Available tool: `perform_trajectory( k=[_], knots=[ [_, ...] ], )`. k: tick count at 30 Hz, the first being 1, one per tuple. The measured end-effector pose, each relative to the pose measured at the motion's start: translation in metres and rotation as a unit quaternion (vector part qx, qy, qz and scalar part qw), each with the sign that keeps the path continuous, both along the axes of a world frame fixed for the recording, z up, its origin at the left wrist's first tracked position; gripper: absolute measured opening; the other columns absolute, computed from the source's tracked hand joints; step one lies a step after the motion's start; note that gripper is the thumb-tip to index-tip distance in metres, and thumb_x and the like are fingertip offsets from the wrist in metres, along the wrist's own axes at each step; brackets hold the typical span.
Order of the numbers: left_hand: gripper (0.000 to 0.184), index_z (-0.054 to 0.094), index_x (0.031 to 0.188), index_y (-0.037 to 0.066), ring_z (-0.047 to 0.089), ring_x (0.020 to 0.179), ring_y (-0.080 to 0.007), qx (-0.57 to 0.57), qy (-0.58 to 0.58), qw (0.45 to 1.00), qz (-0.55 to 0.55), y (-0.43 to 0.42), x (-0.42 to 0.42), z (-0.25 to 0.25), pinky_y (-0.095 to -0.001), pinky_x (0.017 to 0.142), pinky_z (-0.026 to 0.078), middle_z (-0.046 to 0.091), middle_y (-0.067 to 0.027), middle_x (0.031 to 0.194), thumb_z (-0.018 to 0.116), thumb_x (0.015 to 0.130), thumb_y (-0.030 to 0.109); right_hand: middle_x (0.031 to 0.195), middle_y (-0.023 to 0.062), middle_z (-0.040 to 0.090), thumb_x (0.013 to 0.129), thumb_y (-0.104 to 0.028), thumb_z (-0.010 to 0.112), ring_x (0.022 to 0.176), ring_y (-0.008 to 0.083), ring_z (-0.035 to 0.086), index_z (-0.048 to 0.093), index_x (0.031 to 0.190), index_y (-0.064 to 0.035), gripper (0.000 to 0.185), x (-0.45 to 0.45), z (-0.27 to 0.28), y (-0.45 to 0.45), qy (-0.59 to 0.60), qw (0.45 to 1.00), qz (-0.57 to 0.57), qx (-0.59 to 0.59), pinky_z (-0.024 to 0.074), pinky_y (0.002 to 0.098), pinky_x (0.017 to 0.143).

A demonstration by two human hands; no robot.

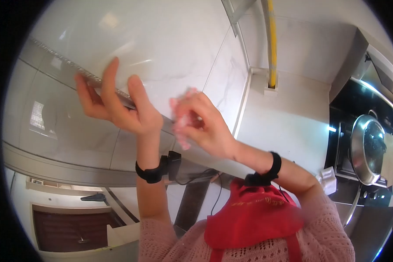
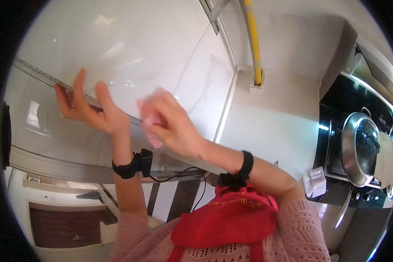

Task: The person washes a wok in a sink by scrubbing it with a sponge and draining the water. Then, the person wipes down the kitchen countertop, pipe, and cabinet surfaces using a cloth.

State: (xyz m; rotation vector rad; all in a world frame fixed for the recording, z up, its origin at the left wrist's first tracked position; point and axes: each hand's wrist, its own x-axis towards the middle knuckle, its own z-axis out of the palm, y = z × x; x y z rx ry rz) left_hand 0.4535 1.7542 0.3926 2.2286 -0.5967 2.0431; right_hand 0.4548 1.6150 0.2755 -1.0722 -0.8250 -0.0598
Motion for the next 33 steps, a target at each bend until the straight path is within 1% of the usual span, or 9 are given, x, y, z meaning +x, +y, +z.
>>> perform_trajectory(
  k=[5,7,11,14,21,26,27,31,33],
  knots=[
    [0.035,0.062,0.131,0.007,0.034,0.140,-0.0356,0.002,-0.007,1.000,0.005,0.004,0.001,-0.002,-0.0448,0.110,0.042,0.024,-0.0217,0.151,0.063,0.097,0.016,0.097,0.0061,0.048,0.082,0.003,0.070,0.082,0.0146,0.055,0.056,0.095,-0.0061,0.021,0.019,0.003,-0.005,-0.017,0.994,-0.035,-0.106,0.0471,0.0286,0.069],
    [0.034,0.062,0.130,0.007,0.034,0.140,-0.0345,-0.005,-0.004,1.000,-0.023,0.003,0.002,-0.002,-0.0451,0.110,0.043,0.024,-0.0204,0.151,0.063,0.097,0.016,0.094,0.0056,0.049,0.081,0.003,0.071,0.080,0.0141,0.054,0.054,0.092,-0.0059,0.022,0.013,-0.050,-0.007,-0.001,0.991,-0.036,-0.131,0.0463,0.0284,0.068],
    [0.034,0.061,0.130,0.006,0.034,0.140,-0.0324,-0.002,0.010,0.998,-0.059,0.007,0.006,0.000,-0.0449,0.110,0.044,0.024,-0.0183,0.150,0.061,0.098,0.018,0.087,0.0016,0.056,0.079,0.005,0.071,0.077,0.0111,0.052,0.054,0.087,-0.0066,0.022,0.009,-0.186,-0.016,0.272,0.940,0.079,-0.188,0.0460,0.0274,0.068],
    [0.034,0.059,0.130,0.005,0.035,0.140,-0.0311,-0.002,0.013,1.000,-0.018,0.003,0.004,-0.002,-0.0438,0.109,0.046,0.024,-0.0180,0.150,0.060,0.099,0.018,0.084,-0.0003,0.057,0.080,0.004,0.070,0.078,0.0094,0.053,0.053,0.084,-0.0073,0.021,0.013,-0.208,-0.019,0.270,0.933,0.079,-0.225,0.0469,0.0271,0.069],
    [0.033,0.060,0.129,0.004,0.038,0.138,-0.0303,-0.033,0.023,0.998,-0.043,-0.003,0.004,-0.004,-0.0427,0.107,0.047,0.023,-0.0185,0.151,0.058,0.100,0.018,0.085,0.0051,0.054,0.090,0.008,0.056,0.075,0.0167,0.056,0.050,0.107,-0.0044,0.023,0.020,-0.018,-0.012,0.129,0.978,0.158,0.039,0.0486,0.0315,0.072],
    [0.033,0.060,0.129,0.003,0.037,0.139,-0.0297,-0.031,0.023,0.999,-0.006,-0.003,0.001,-0.004,-0.0419,0.108,0.047,0.022,-0.0183,0.152,0.059,0.100,0.018,0.104,0.0094,0.048,0.086,0.008,0.055,0.104,0.0232,0.049,0.049,0.106,-0.0059,0.025,0.046,0.038,-0.005,-0.108,0.991,-0.072,0.027,0.0414,0.0356,0.100],
    [0.033,0.060,0.130,0.003,0.037,0.139,-0.0296,-0.036,0.027,0.999,-0.015,-0.003,0.002,-0.004,-0.0421,0.107,0.047,0.023,-0.0182,0.152,0.058,0.100,0.018,0.105,0.0102,0.047,0.085,0.008,0.055,0.106,0.0245,0.049,0.049,0.107,-0.0066,0.027,0.050,0.031,-0.001,-0.143,0.984,-0.108,0.000,0.0394,0.0367,0.103],
    [0.033,0.060,0.129,0.004,0.038,0.138,-0.0297,-0.034,0.029,0.998,-0.038,0.000,0.004,-0.005,-0.0424,0.105,0.049,0.023,-0.0180,0.152,0.057,0.100,0.019,0.104,0.0096,0.044,0.078,0.012,0.050,0.097,0.0218,0.049,0.046,0.106,-0.0071,0.034,0.031,-0.069,-0.014,0.002,0.992,-0.046,-0.122,0.0428,0.0345,0.091],
    [0.033,0.061,0.129,0.004,0.039,0.137,-0.0299,-0.020,0.023,0.999,-0.027,0.003,0.004,-0.003,-0.0422,0.105,0.050,0.023,-0.0182,0.152,0.057,0.099,0.020,0.092,0.0095,0.043,0.085,0.006,0.045,0.073,0.0199,0.048,0.043,0.103,-0.0051,0.021,0.042,-0.177,-0.007,0.192,0.976,0.058,-0.084,0.0446,0.0332,0.065]
  ],
)
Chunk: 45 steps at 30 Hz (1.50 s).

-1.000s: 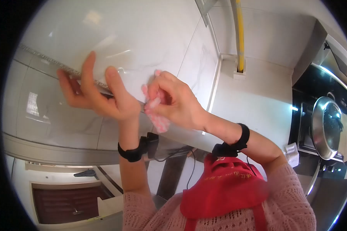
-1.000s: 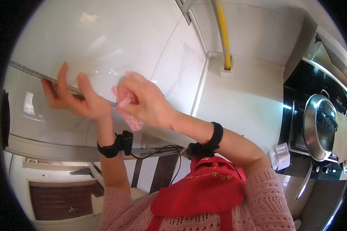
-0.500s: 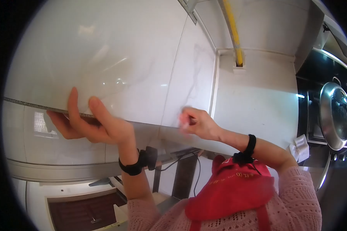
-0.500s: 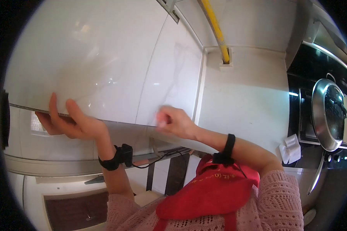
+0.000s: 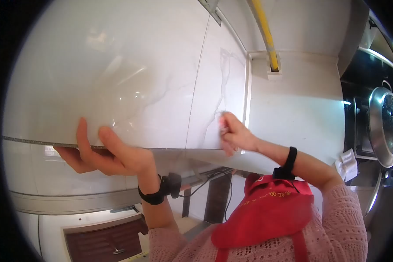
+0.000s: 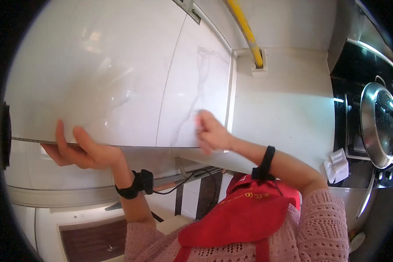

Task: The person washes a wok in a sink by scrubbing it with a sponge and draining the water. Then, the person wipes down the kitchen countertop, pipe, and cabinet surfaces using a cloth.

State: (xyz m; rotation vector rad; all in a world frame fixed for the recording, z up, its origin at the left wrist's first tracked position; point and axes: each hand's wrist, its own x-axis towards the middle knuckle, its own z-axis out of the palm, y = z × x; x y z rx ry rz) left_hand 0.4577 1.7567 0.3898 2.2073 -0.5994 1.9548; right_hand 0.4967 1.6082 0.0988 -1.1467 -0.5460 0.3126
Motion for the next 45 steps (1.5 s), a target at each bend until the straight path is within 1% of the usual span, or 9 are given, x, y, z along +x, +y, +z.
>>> perform_trajectory(
  k=[3,11,20,27,29,34,37,40,45],
  knots=[
    [0.033,0.062,0.127,0.005,0.037,0.139,-0.0300,0.005,-0.009,1.000,0.014,-0.004,0.001,0.002,-0.0423,0.105,0.050,0.024,-0.0188,0.152,0.055,0.099,0.021,0.085,0.0037,0.041,0.085,0.010,0.042,0.060,0.0129,0.046,0.038,0.101,-0.0072,0.024,0.005,-0.031,0.004,0.020,0.995,-0.021,-0.095,0.0418,0.0287,0.051],
    [0.034,0.062,0.126,0.004,0.041,0.137,-0.0317,-0.044,-0.001,0.998,0.050,-0.011,-0.002,-0.004,-0.0446,0.102,0.048,0.023,-0.0204,0.154,0.055,0.099,0.024,0.084,0.0065,0.048,0.096,-0.001,0.052,0.057,0.0123,0.045,0.039,0.101,-0.0084,0.016,0.028,0.176,-0.020,-0.068,0.986,0.059,0.137,0.0408,0.0271,0.052],
    [0.035,0.061,0.127,0.002,0.046,0.131,-0.0297,-0.045,-0.005,0.998,0.048,-0.006,0.001,-0.005,-0.0411,0.099,0.050,0.024,-0.0200,0.154,0.054,0.099,0.022,0.076,0.0057,0.052,0.097,0.003,0.049,0.058,0.0151,0.051,0.046,0.100,-0.0038,0.008,0.033,0.020,-0.003,0.074,0.995,-0.068,0.027,0.0446,0.0292,0.053],
    [0.035,0.059,0.127,0.000,0.044,0.133,-0.0294,-0.042,0.002,0.999,0.032,-0.006,0.002,-0.004,-0.0428,0.101,0.048,0.022,-0.0188,0.154,0.052,0.100,0.022,0.065,0.0049,0.051,0.096,-0.002,0.054,0.048,0.0125,0.048,0.050,0.097,-0.0055,0.006,0.029,0.126,-0.016,0.051,0.989,0.035,0.138,0.0415,0.0314,0.038],
    [0.035,0.059,0.127,0.001,0.043,0.134,-0.0306,-0.041,0.002,0.998,0.041,-0.006,0.001,-0.005,-0.0444,0.102,0.047,0.022,-0.0187,0.154,0.052,0.100,0.022,0.067,0.0042,0.051,0.093,0.000,0.056,0.051,0.0123,0.049,0.051,0.096,-0.0051,0.008,0.038,0.144,0.012,-0.184,0.952,-0.223,0.106,0.0440,0.0313,0.043],
    [0.036,0.059,0.126,0.001,0.041,0.136,-0.0321,-0.055,0.010,0.997,0.054,-0.009,-0.002,-0.004,-0.0459,0.105,0.045,0.022,-0.0188,0.154,0.052,0.100,0.024,0.078,0.0022,0.056,0.090,0.000,0.065,0.069,0.0089,0.055,0.053,0.095,-0.0059,0.015,0.036,0.133,-0.029,0.144,0.986,0.024,0.082,0.0471,0.0250,0.058],
    [0.036,0.059,0.126,0.001,0.039,0.137,-0.0321,-0.050,0.015,0.996,0.066,-0.011,-0.004,-0.003,-0.0458,0.105,0.045,0.022,-0.0192,0.153,0.052,0.100,0.025,0.080,0.0036,0.059,0.090,0.000,0.067,0.060,0.0100,0.054,0.051,0.095,-0.0053,0.018,0.074,0.018,-0.003,0.070,0.986,-0.144,0.048,0.0459,0.0269,0.048],
    [0.036,0.059,0.126,0.001,0.039,0.137,-0.0314,-0.053,0.012,0.996,0.065,-0.013,-0.002,-0.003,-0.0462,0.106,0.045,0.022,-0.0196,0.153,0.052,0.100,0.025,0.078,0.0026,0.055,0.089,-0.001,0.069,0.070,0.0105,0.055,0.051,0.092,-0.0058,0.019,0.055,0.056,-0.020,0.155,0.980,0.016,0.124,0.0471,0.0243,0.062],
    [0.035,0.059,0.125,0.001,0.039,0.137,-0.0309,-0.063,0.008,0.996,0.062,-0.013,-0.003,-0.003,-0.0471,0.107,0.043,0.023,-0.0191,0.152,0.052,0.099,0.023,0.079,-0.0008,0.055,0.083,-0.002,0.072,0.073,0.0090,0.053,0.055,0.088,-0.0045,0.018,0.016,0.124,-0.005,-0.031,0.992,-0.105,0.070,0.0477,0.0251,0.068]
  ],
)
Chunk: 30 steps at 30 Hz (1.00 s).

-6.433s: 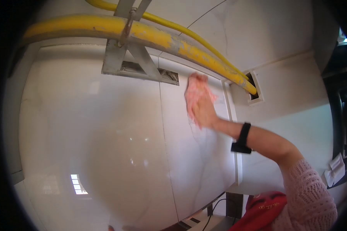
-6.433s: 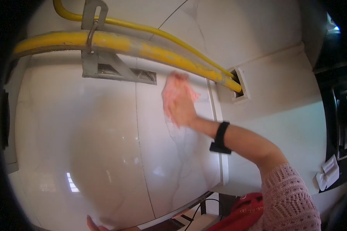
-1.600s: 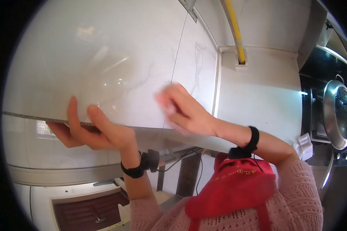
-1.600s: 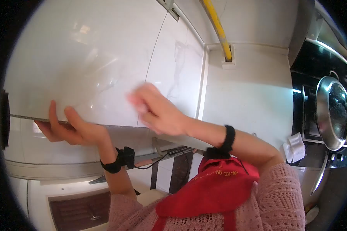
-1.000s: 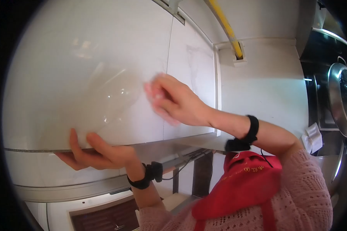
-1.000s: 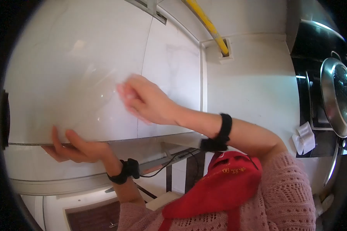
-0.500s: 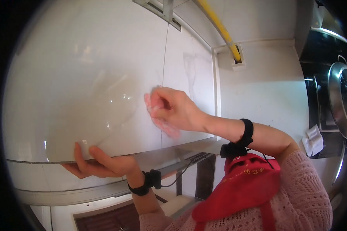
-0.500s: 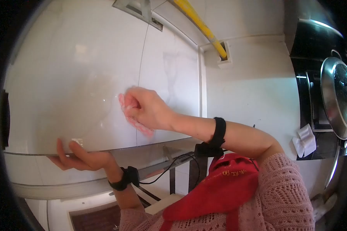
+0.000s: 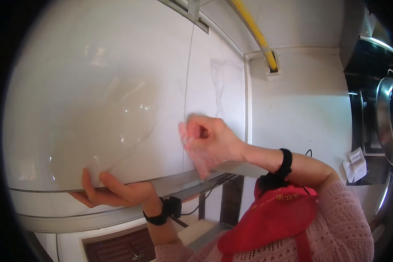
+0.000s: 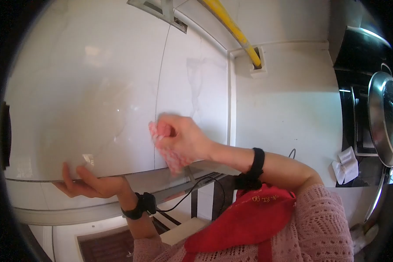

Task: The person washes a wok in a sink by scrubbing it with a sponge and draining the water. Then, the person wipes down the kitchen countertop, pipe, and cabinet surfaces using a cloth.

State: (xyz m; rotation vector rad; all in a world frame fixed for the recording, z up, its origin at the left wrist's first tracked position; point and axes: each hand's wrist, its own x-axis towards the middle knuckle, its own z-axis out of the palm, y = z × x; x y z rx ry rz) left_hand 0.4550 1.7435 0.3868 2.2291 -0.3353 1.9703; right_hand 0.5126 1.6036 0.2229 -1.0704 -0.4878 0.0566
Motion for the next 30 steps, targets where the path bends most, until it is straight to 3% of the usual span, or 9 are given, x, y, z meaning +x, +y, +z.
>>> perform_trajectory(
  k=[6,8,14,18,19,22,23,24,30],
  knots=[
    [0.035,0.059,0.125,0.001,0.037,0.138,-0.0306,-0.007,0.012,0.999,-0.036,-0.001,0.001,-0.001,-0.0474,0.109,0.041,0.023,-0.0179,0.152,0.052,0.099,0.022,0.075,0.0013,0.063,0.090,-0.004,0.069,0.069,0.0065,0.057,0.061,0.087,-0.0024,0.009,0.087,-0.071,-0.013,0.176,0.982,-0.042,-0.047,0.0486,0.0241,0.061],
    [0.035,0.058,0.126,0.001,0.037,0.138,-0.0313,-0.008,0.009,0.999,-0.032,-0.004,0.004,0.001,-0.0475,0.109,0.041,0.023,-0.0181,0.152,0.052,0.099,0.022,0.075,0.0033,0.065,0.088,-0.008,0.069,0.070,0.0095,0.060,0.058,0.081,-0.0032,0.013,0.074,-0.063,-0.005,0.154,0.985,0.030,0.075,0.0510,0.0287,0.062],
    [0.034,0.059,0.125,0.001,0.038,0.137,-0.0321,-0.019,0.012,0.999,-0.046,-0.004,0.003,-0.001,-0.0473,0.108,0.042,0.023,-0.0181,0.153,0.053,0.099,0.022,0.076,-0.0011,0.053,0.085,-0.001,0.070,0.075,0.0063,0.051,0.055,0.084,-0.0043,0.015,0.026,-0.021,0.001,0.014,1.000,-0.008,0.000,0.0476,0.0244,0.069],
    [0.035,0.058,0.125,0.001,0.038,0.137,-0.0313,-0.009,0.011,1.000,-0.018,0.000,0.001,0.000,-0.0472,0.108,0.041,0.023,-0.0181,0.152,0.053,0.099,0.022,0.073,0.0020,0.059,0.092,-0.002,0.067,0.065,0.0078,0.055,0.056,0.085,-0.0044,0.013,0.088,-0.073,-0.016,0.168,0.985,-0.024,-0.017,0.0465,0.0238,0.058],
    [0.035,0.058,0.126,0.001,0.038,0.137,-0.0312,-0.007,0.010,1.000,-0.015,-0.001,0.001,0.000,-0.0474,0.109,0.040,0.023,-0.0181,0.153,0.052,0.099,0.023,0.074,0.0018,0.060,0.094,-0.002,0.065,0.066,0.0081,0.056,0.055,0.084,-0.0039,0.014,0.090,-0.075,-0.027,0.199,0.969,0.125,0.080,0.0470,0.0237,0.058],
    [0.036,0.058,0.126,0.001,0.038,0.137,-0.0309,-0.005,0.016,1.000,-0.001,-0.001,-0.001,-0.001,-0.0477,0.110,0.038,0.023,-0.0181,0.152,0.052,0.099,0.024,0.075,0.0011,0.058,0.091,0.000,0.068,0.070,0.0092,0.055,0.055,0.084,-0.0031,0.015,0.052,-0.050,-0.017,0.163,0.980,0.097,0.060,0.0480,0.0243,0.065],
    [0.036,0.058,0.126,0.002,0.037,0.137,-0.0308,-0.007,0.015,1.000,0.000,-0.001,0.000,-0.001,-0.0478,0.110,0.037,0.023,-0.0180,0.152,0.051,0.100,0.024,0.076,0.0002,0.057,0.087,0.001,0.071,0.073,0.0092,0.054,0.056,0.085,-0.0030,0.016,0.035,-0.052,0.000,0.002,1.000,-0.017,0.011,0.0474,0.0245,0.069],
    [0.036,0.058,0.127,0.002,0.037,0.137,-0.0307,-0.008,0.014,1.000,0.003,-0.001,0.000,-0.001,-0.0479,0.111,0.037,0.023,-0.0180,0.152,0.051,0.100,0.025,0.079,-0.0003,0.058,0.083,0.001,0.073,0.077,0.0075,0.053,0.057,0.086,-0.0034,0.017,0.022,-0.036,-0.008,0.058,0.995,0.039,-0.072,0.0481,0.0257,0.072],
    [0.036,0.057,0.127,0.002,0.038,0.137,-0.0298,-0.014,0.018,1.000,0.005,-0.001,0.000,-0.001,-0.0478,0.111,0.037,0.023,-0.0176,0.152,0.051,0.100,0.025,0.070,0.0017,0.059,0.088,-0.008,0.071,0.067,0.0072,0.056,0.059,0.082,-0.0028,0.015,0.096,-0.075,-0.016,0.104,0.994,-0.035,-0.017,0.0481,0.0254,0.061]
  ],
)
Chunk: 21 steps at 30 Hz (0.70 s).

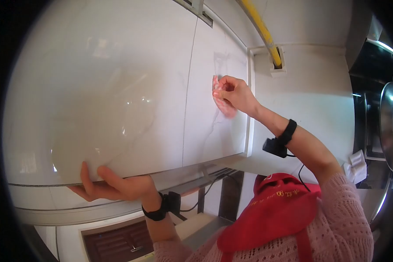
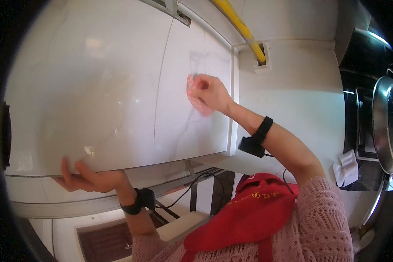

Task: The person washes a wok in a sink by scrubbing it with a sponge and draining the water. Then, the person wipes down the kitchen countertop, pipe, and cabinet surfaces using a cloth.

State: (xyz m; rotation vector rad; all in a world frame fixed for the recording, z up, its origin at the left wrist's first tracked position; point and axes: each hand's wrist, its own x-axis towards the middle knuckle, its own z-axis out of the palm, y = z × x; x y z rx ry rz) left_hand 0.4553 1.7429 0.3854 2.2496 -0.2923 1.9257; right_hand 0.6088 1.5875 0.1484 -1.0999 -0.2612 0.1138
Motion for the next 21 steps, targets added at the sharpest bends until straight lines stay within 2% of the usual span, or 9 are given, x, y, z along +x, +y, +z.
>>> perform_trajectory(
  k=[4,6,7,10,12,14,16,19,21],
  knots=[
    [0.036,0.057,0.128,0.002,0.037,0.137,-0.0303,-0.001,-0.006,1.000,-0.011,-0.001,0.003,0.001,-0.0472,0.110,0.039,0.023,-0.0171,0.153,0.051,0.100,0.025,0.076,0.0013,0.056,0.086,-0.004,0.071,0.070,0.0100,0.054,0.057,0.082,-0.0044,0.015,-0.047,0.006,0.010,-0.063,0.986,0.115,0.102,0.0471,0.0283,0.063],
    [0.036,0.057,0.128,0.003,0.037,0.137,-0.0308,-0.004,-0.005,1.000,-0.030,-0.001,0.003,-0.001,-0.0470,0.110,0.039,0.023,-0.0168,0.152,0.052,0.100,0.024,0.080,0.0031,0.056,0.086,0.000,0.069,0.073,0.0150,0.056,0.055,0.082,-0.0057,0.015,-0.080,0.007,0.005,-0.226,0.970,0.060,-0.057,0.0481,0.0316,0.067],
    [0.036,0.057,0.127,0.003,0.037,0.137,-0.0309,-0.001,-0.005,1.000,-0.023,0.000,0.003,-0.001,-0.0472,0.110,0.039,0.023,-0.0169,0.153,0.052,0.099,0.024,0.081,0.0053,0.056,0.084,0.000,0.070,0.078,0.0184,0.058,0.056,0.083,-0.0063,0.016,-0.092,0.007,0.004,-0.187,0.975,0.067,-0.095,0.0491,0.0339,0.071],
    [0.035,0.058,0.126,0.003,0.037,0.138,-0.0315,0.007,-0.007,1.000,-0.016,-0.001,0.002,0.003,-0.0477,0.111,0.039,0.022,-0.0172,0.153,0.052,0.099,0.024,0.078,0.0045,0.060,0.086,-0.003,0.070,0.072,0.0160,0.058,0.056,0.083,-0.0059,0.014,-0.085,0.008,0.010,-0.188,0.982,0.028,-0.011,0.0499,0.0335,0.067],
    [0.035,0.058,0.126,0.003,0.037,0.138,-0.0319,0.001,-0.002,1.000,-0.030,-0.004,0.002,0.001,-0.0482,0.111,0.038,0.022,-0.0176,0.153,0.051,0.099,0.024,0.074,0.0030,0.060,0.088,-0.004,0.069,0.068,0.0133,0.057,0.056,0.084,-0.0056,0.014,-0.067,0.018,0.008,-0.075,0.997,0.022,0.003,0.0491,0.0308,0.062],
    [0.035,0.058,0.126,0.003,0.037,0.138,-0.0323,0.008,-0.003,1.000,-0.022,0.002,0.001,0.000,-0.0479,0.111,0.039,0.022,-0.0179,0.154,0.051,0.099,0.025,0.078,-0.0019,0.058,0.088,-0.002,0.071,0.073,0.0050,0.051,0.059,0.089,-0.0027,0.011,-0.033,0.023,0.009,-0.030,0.999,-0.021,0.000,0.0474,0.0239,0.065],
    [0.035,0.058,0.126,0.003,0.037,0.138,-0.0325,0.010,-0.004,1.000,-0.010,0.004,-0.002,0.001,-0.0478,0.111,0.040,0.021,-0.0181,0.154,0.051,0.099,0.025,0.080,-0.0019,0.058,0.088,-0.002,0.071,0.075,0.0048,0.052,0.059,0.089,-0.0037,0.012,-0.023,0.031,-0.005,0.041,0.992,0.099,0.068,0.0467,0.0234,0.065],
    [0.035,0.058,0.125,0.003,0.037,0.138,-0.0326,0.005,-0.006,1.000,0.004,-0.002,0.000,0.002,-0.0478,0.110,0.040,0.022,-0.0180,0.153,0.052,0.099,0.025,0.079,-0.0022,0.056,0.087,-0.002,0.072,0.074,0.0056,0.052,0.058,0.088,-0.0046,0.014,-0.053,0.022,0.003,0.036,0.990,0.114,0.075,0.0465,0.0237,0.065],
    [0.034,0.058,0.124,0.003,0.037,0.138,-0.0324,0.006,-0.005,1.000,0.009,-0.004,0.001,0.002,-0.0480,0.109,0.041,0.022,-0.0178,0.152,0.052,0.099,0.025,0.078,-0.0007,0.058,0.088,-0.003,0.070,0.072,0.0074,0.052,0.056,0.085,-0.0051,0.015,-0.093,-0.004,0.012,-0.034,0.996,0.080,0.011,0.0465,0.0250,0.064]
  ],
)
